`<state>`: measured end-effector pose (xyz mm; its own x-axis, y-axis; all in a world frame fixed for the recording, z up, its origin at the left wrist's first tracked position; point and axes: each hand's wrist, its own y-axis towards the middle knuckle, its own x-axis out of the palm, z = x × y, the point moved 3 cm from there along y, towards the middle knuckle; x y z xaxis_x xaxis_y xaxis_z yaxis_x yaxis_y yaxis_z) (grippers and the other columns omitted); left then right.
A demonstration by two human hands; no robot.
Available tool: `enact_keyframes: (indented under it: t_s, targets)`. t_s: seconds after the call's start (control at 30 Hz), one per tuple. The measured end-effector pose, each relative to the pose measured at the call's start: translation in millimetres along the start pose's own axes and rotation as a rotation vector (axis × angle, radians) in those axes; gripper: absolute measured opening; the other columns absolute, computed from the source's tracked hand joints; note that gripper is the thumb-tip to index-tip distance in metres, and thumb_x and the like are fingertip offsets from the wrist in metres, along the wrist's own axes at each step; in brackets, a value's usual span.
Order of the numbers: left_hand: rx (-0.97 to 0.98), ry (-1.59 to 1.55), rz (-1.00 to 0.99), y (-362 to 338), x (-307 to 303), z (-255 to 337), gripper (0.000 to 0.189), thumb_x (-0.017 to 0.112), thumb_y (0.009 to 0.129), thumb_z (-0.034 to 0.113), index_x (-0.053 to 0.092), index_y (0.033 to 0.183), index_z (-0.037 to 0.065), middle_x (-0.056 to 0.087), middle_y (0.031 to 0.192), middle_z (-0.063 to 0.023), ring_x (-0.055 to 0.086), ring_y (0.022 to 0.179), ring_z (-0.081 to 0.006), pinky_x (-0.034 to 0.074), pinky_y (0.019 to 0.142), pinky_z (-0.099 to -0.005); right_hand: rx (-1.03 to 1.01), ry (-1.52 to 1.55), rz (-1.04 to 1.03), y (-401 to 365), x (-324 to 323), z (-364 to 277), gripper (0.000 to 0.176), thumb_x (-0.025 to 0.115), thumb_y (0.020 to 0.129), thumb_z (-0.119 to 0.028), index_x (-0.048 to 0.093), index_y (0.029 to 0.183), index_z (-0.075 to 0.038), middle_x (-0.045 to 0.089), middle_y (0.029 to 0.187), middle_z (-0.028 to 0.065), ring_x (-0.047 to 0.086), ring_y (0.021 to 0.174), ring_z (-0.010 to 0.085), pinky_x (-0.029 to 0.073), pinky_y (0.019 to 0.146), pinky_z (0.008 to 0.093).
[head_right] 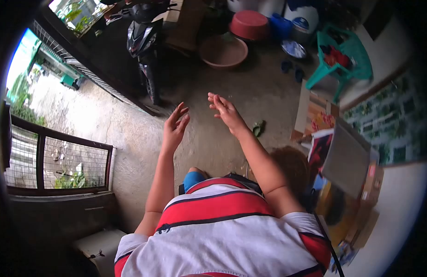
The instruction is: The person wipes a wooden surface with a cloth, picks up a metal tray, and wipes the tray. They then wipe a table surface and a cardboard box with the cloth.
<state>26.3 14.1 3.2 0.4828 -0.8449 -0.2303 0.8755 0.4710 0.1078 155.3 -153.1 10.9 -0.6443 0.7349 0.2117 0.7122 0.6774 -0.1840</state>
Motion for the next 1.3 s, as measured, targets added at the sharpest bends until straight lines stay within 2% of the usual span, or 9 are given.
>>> enact_keyframes:
  t_s: [0.07,0.1,0.17,0.33,0.53,0.73,0.83,1.1,1.3]
  targets:
    - [-0.016,-0.002,0.090,-9.2,-14.6,-10.1,0.051,0.062,0.092,0.013,0.044,0.140,0.007,0.060,0.124,-0.0080,0.055,0.105,-0.0090,0.047,0.083,-0.0226,0.018,-0.011,-0.053,7.3,13.0,6.0,0.057,0.058,0.092,-0.047,0.048,0.138,-0.015,0.053,0.130,0.0008,0.052,0.109,0.0109,0.043,0.086,0.0280]
    - [-0.063,-0.051,0.125,75.4,-14.3,-34.2,0.051,0.062,0.092,0.017,0.045,0.139,0.008,0.060,0.124,-0.0087,0.055,0.109,-0.0120,0.044,0.088,-0.0277,0.038,-0.094,-0.066,94.3,-1.6,-12.9,0.056,0.059,0.092,-0.045,0.047,0.138,-0.015,0.053,0.129,-0.0002,0.052,0.108,0.0099,0.043,0.086,0.0275]
    - [-0.173,-0.027,0.167,108.7,-43.9,-56.9,0.052,0.063,0.091,0.023,0.047,0.138,0.010,0.062,0.124,-0.0100,0.055,0.115,-0.0180,0.039,0.098,-0.0380,0.072,-0.136,-0.109,139.9,16.3,-4.9,0.055,0.060,0.092,-0.041,0.047,0.138,-0.015,0.053,0.128,-0.0023,0.052,0.107,0.0081,0.043,0.084,0.0266]
    - [-0.112,-0.077,0.221,247.8,-110.5,-108.9,0.049,0.063,0.090,0.014,0.048,0.137,0.007,0.064,0.115,-0.0081,0.057,0.098,-0.0084,0.047,0.075,-0.0227,0.094,-0.149,-0.146,276.6,37.2,-6.0,0.057,0.063,0.092,-0.037,0.044,0.140,-0.013,0.052,0.128,-0.0019,0.055,0.107,0.0075,0.043,0.084,0.0251]
    - [0.027,-0.051,0.112,473.3,-161.9,-105.8,0.055,0.064,0.090,0.013,0.043,0.139,0.002,0.058,0.125,-0.0177,0.053,0.119,-0.0205,0.041,0.098,-0.0300,0.084,-0.141,-0.091,420.7,41.8,-52.5,0.056,0.063,0.091,-0.034,0.045,0.139,-0.012,0.053,0.126,0.0003,0.055,0.104,0.0079,0.045,0.082,0.0249]
    - [0.188,0.131,0.083,650.2,-148.9,-78.0,0.054,0.065,0.089,0.012,0.044,0.138,0.001,0.060,0.123,-0.0177,0.057,0.113,-0.0195,0.044,0.095,-0.0312,0.014,-0.088,0.008,554.6,26.4,-98.1,0.057,0.063,0.092,-0.032,0.040,0.141,-0.013,0.053,0.121,-0.0025,0.055,0.099,0.0063,0.045,0.077,0.0229]
    - [0.303,0.011,0.109,719.7,-142.6,-82.3,0.054,0.066,0.088,0.012,0.045,0.137,0.004,0.062,0.120,-0.0174,0.059,0.112,-0.0219,0.045,0.094,-0.0316,0.003,0.000,0.012,625.3,19.9,-122.3,0.059,0.063,0.092,-0.032,0.038,0.142,-0.014,0.053,0.119,-0.0034,0.056,0.098,0.0067,0.045,0.076,0.0224]
    - [0.263,0.229,0.152,848.0,-158.0,-101.8,0.056,0.067,0.083,0.016,0.048,0.135,0.006,0.062,0.117,-0.0213,0.059,0.113,-0.0315,0.046,0.094,-0.0369,-0.023,-0.062,-0.058,761.7,11.5,-170.3,0.051,0.060,0.093,-0.034,0.046,0.136,-0.011,0.056,0.111,-0.0039,0.056,0.096,0.0077,0.045,0.076,0.0245]
    - [0.373,0.844,0.239,972.6,-187.4,-95.9,0.062,0.067,0.081,0.028,0.045,0.137,0.015,0.059,0.125,-0.0113,0.047,0.122,-0.0374,0.042,0.096,-0.0483,0.081,-0.143,-0.100,803.5,9.9,-141.7,0.043,0.060,0.093,-0.034,0.054,0.128,-0.009,0.060,0.105,-0.0046,0.056,0.090,0.0062,0.045,0.073,0.0237]
